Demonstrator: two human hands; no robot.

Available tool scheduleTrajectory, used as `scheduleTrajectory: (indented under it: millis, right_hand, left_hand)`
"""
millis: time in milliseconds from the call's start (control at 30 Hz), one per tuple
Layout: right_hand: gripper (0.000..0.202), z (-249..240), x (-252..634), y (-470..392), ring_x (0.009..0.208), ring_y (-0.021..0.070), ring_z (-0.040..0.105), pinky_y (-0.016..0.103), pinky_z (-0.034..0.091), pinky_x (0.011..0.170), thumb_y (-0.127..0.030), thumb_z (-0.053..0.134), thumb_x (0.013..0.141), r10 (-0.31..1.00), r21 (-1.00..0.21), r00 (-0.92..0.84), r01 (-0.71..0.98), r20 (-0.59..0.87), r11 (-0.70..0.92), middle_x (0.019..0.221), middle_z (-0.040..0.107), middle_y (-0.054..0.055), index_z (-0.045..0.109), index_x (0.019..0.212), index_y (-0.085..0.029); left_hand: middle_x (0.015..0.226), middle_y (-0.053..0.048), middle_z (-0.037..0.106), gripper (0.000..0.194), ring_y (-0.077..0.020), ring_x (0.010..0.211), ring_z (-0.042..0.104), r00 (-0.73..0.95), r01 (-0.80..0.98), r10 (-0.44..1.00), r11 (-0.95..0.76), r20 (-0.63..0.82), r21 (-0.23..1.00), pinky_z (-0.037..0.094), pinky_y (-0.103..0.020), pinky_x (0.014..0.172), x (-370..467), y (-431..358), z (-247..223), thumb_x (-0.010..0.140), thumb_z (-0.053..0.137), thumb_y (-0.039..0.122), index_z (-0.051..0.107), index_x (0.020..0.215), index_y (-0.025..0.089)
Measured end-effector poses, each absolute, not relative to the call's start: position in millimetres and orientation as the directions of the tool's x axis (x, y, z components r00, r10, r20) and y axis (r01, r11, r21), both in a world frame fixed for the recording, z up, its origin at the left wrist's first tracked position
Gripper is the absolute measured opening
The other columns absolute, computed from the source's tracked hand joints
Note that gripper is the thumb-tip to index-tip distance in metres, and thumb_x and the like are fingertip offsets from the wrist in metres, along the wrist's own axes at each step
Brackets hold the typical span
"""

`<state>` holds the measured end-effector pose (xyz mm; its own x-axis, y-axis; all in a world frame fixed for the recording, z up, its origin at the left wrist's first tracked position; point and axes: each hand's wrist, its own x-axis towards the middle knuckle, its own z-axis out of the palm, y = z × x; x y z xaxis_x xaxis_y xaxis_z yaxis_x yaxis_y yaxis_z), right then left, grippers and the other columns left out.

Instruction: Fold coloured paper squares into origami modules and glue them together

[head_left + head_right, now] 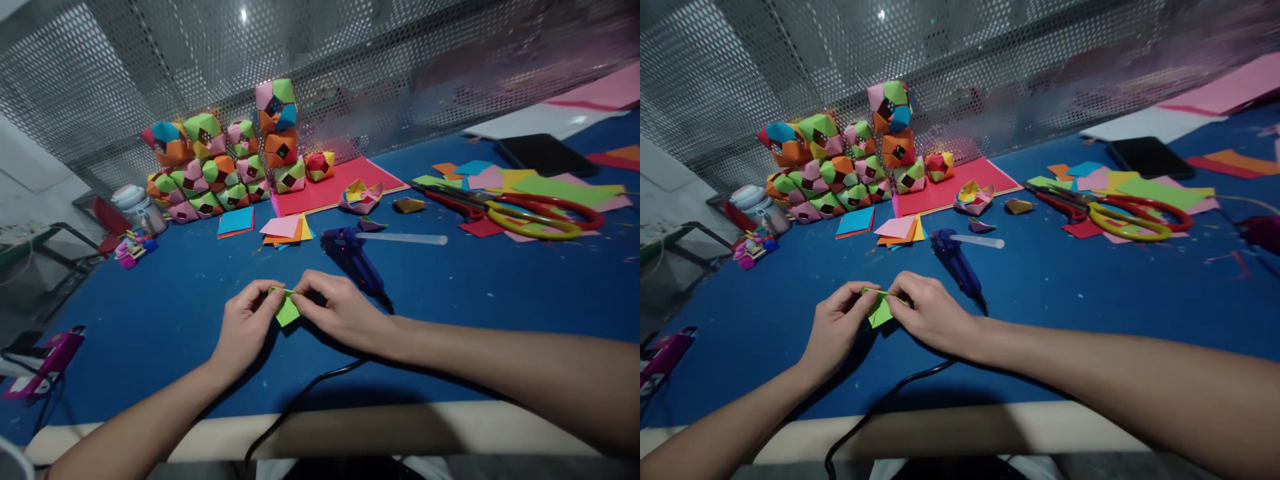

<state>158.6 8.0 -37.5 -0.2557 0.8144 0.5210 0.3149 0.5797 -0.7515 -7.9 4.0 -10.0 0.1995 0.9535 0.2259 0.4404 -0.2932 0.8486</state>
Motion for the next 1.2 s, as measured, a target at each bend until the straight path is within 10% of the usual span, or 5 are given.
scheduleTrajectory:
  millis: [1200]
  right_hand:
    - [0.012,-37.1,158.3,9.7,0.063,0.0110,0.052,0.024,0.041,0.059,-0.014,0.052,0.083,0.772,-0.715,-0.237,0.293,0.589,0.635,0.068,0.057,0.001,0.055,0.071,-0.015]
  left_hand:
    - [0.085,-0.003,0.069,0.022,-0.0151,0.079,0.060,0.237,0.417,0.960,-0.242,0.152,0.876,0.045,-0.024,0.071,-7.4,5.1,-9.8,0.081,0.055,0.029,0.069,0.091,0.016]
